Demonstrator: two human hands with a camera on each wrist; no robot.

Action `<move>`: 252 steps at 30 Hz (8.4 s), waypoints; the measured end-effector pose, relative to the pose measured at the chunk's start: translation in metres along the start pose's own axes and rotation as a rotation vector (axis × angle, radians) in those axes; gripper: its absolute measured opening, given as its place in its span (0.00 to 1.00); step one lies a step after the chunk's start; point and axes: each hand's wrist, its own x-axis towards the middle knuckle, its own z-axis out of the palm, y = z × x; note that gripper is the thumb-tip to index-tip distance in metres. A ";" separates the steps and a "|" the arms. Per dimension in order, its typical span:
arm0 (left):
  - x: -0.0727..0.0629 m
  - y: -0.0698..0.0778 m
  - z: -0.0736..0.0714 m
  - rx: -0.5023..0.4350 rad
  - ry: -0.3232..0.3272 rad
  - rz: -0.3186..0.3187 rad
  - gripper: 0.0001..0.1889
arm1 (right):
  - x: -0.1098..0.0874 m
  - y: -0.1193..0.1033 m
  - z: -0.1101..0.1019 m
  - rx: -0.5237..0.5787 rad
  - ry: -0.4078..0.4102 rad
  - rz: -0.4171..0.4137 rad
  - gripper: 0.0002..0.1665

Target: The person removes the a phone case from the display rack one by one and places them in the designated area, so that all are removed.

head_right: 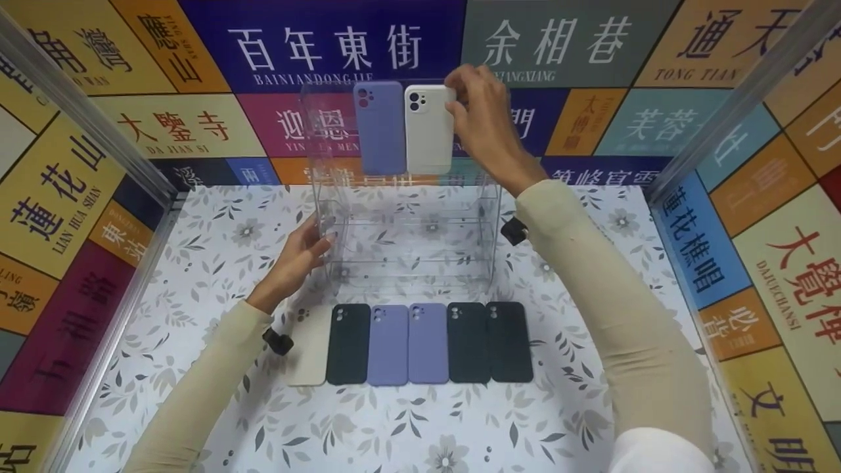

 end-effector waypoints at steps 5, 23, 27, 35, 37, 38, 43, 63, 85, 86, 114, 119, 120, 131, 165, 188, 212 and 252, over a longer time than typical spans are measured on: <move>0.000 0.000 0.000 0.003 -0.009 -0.013 0.41 | -0.003 0.002 -0.005 0.030 0.045 -0.056 0.11; -0.001 0.000 0.000 -0.001 -0.012 -0.006 0.40 | -0.042 0.001 -0.030 0.020 0.185 -0.168 0.10; -0.001 0.000 0.000 0.019 -0.009 -0.010 0.40 | -0.057 0.009 -0.028 0.062 0.163 -0.117 0.10; -0.001 -0.002 0.000 0.004 -0.016 0.005 0.40 | -0.087 0.032 -0.026 0.074 0.161 -0.130 0.08; -0.001 -0.001 0.000 0.009 -0.014 0.003 0.40 | -0.094 0.037 -0.027 0.075 0.157 -0.117 0.08; -0.001 -0.001 0.000 0.011 -0.013 0.001 0.40 | -0.098 0.039 -0.027 0.077 0.154 -0.110 0.08; -0.002 0.000 0.000 0.021 -0.001 -0.011 0.40 | -0.119 0.051 -0.027 0.083 0.140 -0.063 0.09; -0.001 -0.002 0.002 0.021 -0.001 -0.017 0.40 | -0.188 0.100 -0.039 0.039 0.173 -0.005 0.12; -0.001 0.001 0.001 0.034 -0.009 -0.022 0.40 | -0.256 0.150 -0.055 -0.003 0.089 0.224 0.13; -0.001 0.001 0.001 0.035 -0.009 -0.022 0.40 | -0.256 0.153 -0.058 -0.002 0.079 0.240 0.12; 0.000 0.000 0.000 0.005 -0.002 -0.013 0.40 | -0.270 0.228 -0.045 0.148 -0.330 0.474 0.16; 0.000 0.000 0.000 0.016 -0.001 -0.014 0.40 | -0.273 0.230 -0.035 0.104 -0.324 0.486 0.15; 0.000 -0.001 0.000 0.009 -0.002 -0.009 0.40 | -0.273 0.230 -0.034 0.095 -0.319 0.484 0.15; -0.001 0.000 -0.001 0.007 -0.012 0.017 0.41 | -0.277 0.230 -0.023 0.027 -0.271 0.462 0.12; 0.000 -0.001 0.000 -0.008 -0.006 0.021 0.40 | -0.229 0.159 -0.027 0.001 -0.157 0.264 0.10; 0.001 0.000 -0.001 -0.003 -0.008 -0.015 0.40 | -0.161 0.083 -0.010 0.032 -0.154 0.089 0.09; 0.000 0.000 0.001 0.006 -0.009 -0.026 0.40 | -0.080 0.030 -0.014 0.067 -0.105 0.090 0.14; -0.002 0.001 0.002 0.035 0.014 -0.033 0.40 | 0.033 -0.028 0.047 0.096 -0.124 -0.010 0.24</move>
